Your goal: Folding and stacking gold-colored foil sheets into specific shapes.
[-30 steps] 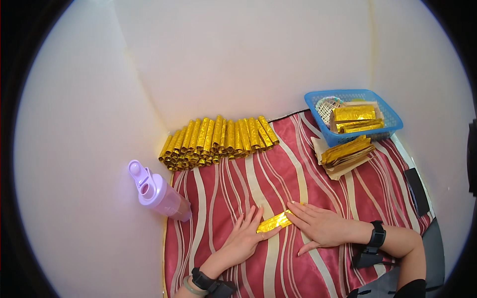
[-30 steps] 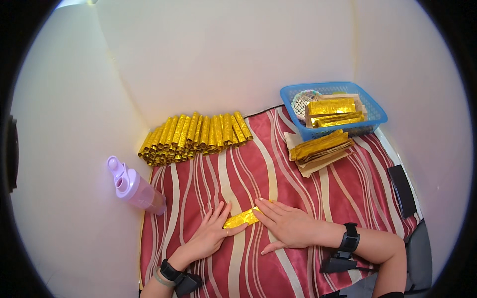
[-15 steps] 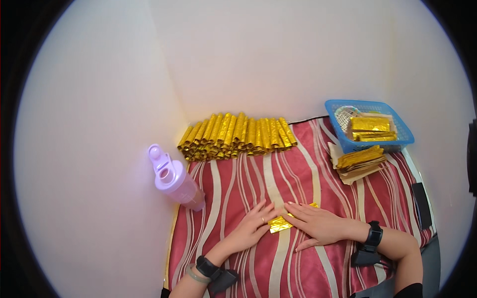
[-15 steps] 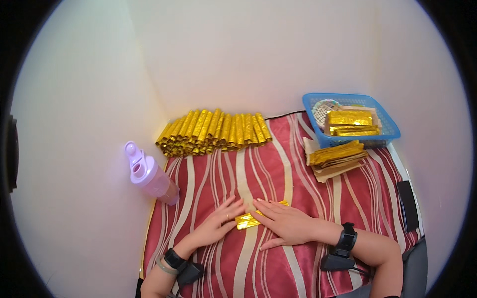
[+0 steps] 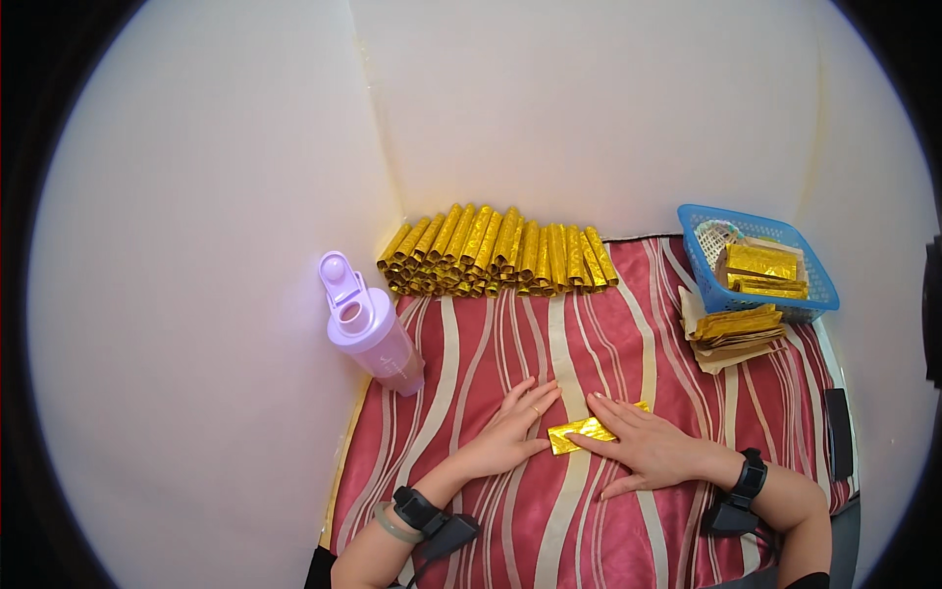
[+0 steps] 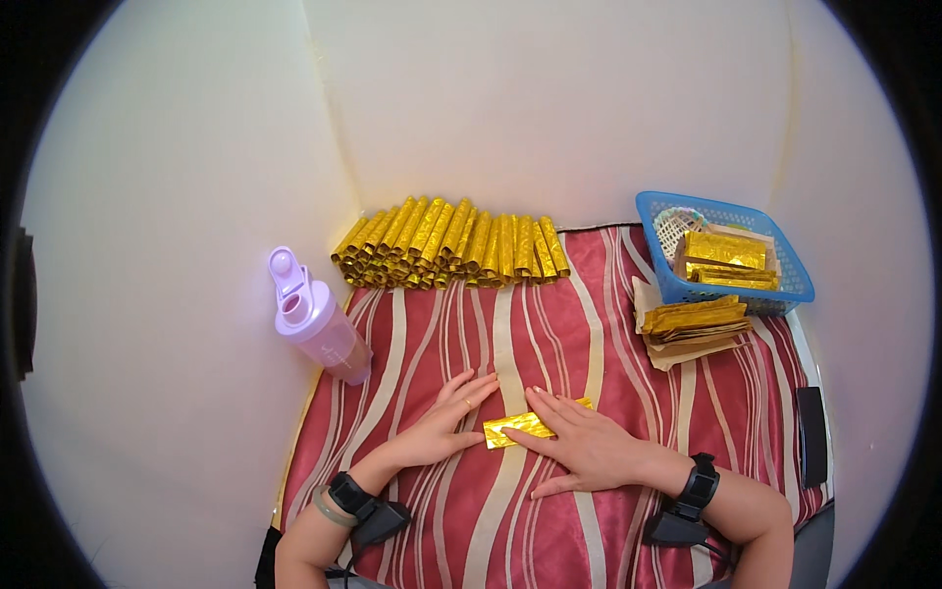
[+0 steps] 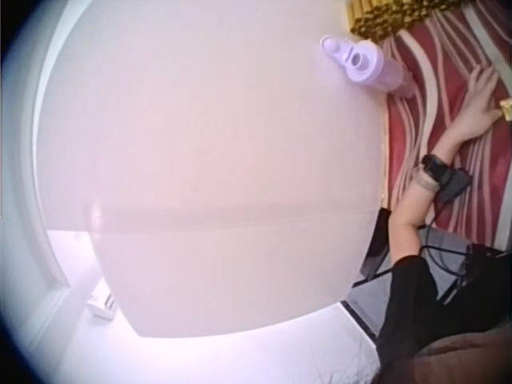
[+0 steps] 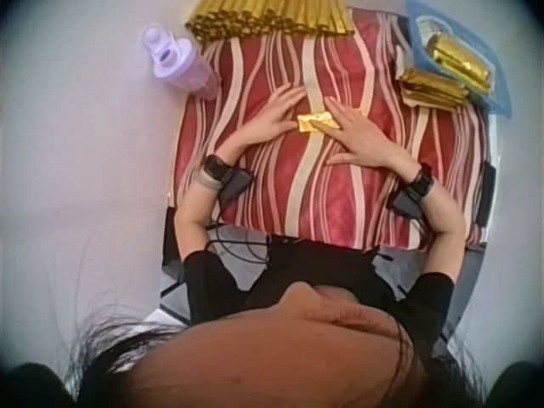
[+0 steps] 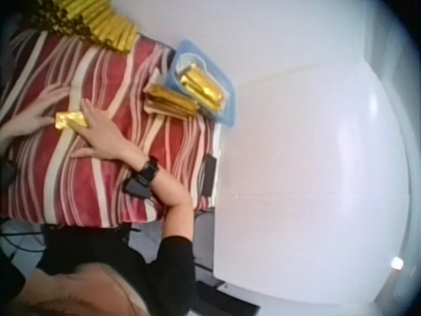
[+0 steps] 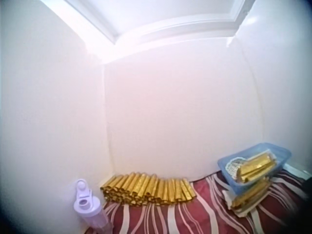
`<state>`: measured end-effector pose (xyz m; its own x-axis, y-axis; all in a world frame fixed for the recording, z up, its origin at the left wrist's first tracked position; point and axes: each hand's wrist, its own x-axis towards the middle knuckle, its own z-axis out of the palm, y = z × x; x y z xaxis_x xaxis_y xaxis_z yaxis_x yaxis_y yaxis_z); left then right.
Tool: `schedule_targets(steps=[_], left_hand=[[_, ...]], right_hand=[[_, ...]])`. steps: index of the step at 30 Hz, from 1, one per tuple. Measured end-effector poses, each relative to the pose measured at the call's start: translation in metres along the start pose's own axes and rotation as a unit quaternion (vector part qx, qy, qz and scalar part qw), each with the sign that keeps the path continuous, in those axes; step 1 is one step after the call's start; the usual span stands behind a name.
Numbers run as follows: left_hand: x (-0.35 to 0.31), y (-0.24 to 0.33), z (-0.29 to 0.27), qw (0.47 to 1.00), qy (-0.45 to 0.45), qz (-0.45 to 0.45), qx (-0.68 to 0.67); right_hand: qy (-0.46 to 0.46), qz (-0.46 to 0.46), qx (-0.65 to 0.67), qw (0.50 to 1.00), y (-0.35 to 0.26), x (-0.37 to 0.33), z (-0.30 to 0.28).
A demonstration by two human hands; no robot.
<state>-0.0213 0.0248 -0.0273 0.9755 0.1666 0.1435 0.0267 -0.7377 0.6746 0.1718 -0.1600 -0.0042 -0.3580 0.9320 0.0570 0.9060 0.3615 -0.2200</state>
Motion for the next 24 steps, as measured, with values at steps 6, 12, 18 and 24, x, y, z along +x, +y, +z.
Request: schedule_targets(steps=[6,12,18,24], left_hand=[[0.010,0.005,0.007,0.997,0.048,-0.059,0.016],[0.013,0.009,0.006,0.992,0.060,-0.102,0.048],[0.004,0.006,-0.005,0.993,0.116,-0.014,-0.012],[0.005,0.020,-0.001,0.997,0.026,0.078,0.008]], right_hand=[[0.004,0.001,0.006,1.000,0.002,0.000,0.001],[0.009,0.004,0.013,1.000,0.000,0.002,0.000],[0.035,-0.006,0.015,0.999,0.002,0.001,0.005],[0.053,-0.012,0.013,0.998,0.003,-0.003,0.007]])
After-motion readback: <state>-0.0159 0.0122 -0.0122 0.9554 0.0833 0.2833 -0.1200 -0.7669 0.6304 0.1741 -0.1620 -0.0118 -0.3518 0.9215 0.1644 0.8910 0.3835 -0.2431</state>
